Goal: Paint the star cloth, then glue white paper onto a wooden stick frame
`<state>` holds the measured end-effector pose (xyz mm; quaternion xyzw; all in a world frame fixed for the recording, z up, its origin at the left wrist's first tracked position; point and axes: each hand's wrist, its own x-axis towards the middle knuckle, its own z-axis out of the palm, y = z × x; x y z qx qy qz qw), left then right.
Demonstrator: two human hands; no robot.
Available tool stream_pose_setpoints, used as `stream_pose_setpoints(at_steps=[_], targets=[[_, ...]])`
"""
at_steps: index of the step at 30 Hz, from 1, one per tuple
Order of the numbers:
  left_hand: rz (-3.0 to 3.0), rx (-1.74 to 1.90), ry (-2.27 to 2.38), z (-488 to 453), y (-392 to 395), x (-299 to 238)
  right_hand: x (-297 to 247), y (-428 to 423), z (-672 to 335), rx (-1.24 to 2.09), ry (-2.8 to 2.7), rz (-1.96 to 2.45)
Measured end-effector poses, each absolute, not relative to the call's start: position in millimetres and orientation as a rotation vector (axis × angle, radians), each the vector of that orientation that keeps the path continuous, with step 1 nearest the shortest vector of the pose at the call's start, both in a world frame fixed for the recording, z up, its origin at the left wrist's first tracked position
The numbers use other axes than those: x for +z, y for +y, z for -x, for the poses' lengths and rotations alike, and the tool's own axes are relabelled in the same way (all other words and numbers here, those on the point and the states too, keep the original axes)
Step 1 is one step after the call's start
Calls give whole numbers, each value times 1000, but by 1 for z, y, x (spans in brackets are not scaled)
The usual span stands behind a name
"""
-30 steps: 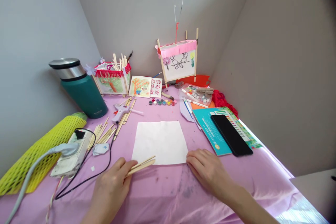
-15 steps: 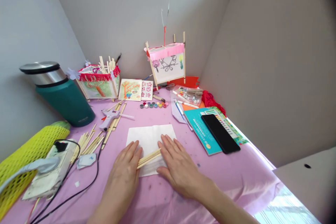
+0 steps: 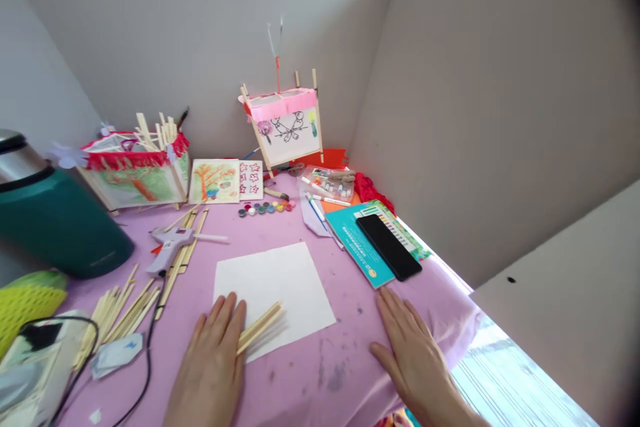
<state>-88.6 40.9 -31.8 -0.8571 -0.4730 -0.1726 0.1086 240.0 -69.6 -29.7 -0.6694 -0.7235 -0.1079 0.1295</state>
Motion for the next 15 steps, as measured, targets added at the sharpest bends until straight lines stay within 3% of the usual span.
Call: stream_pose_setpoints(at_steps=[3, 8, 15], targets=[[2554, -539, -1379, 92, 44, -38, -50, -103, -276, -364, -1840, 2074], [2597, -529, -1351, 94, 49, -40, -72, -117, -356, -153, -831, 2288], [2552, -495, -1281, 97, 52, -43, -67, -83, -385, -112, -942, 2132]])
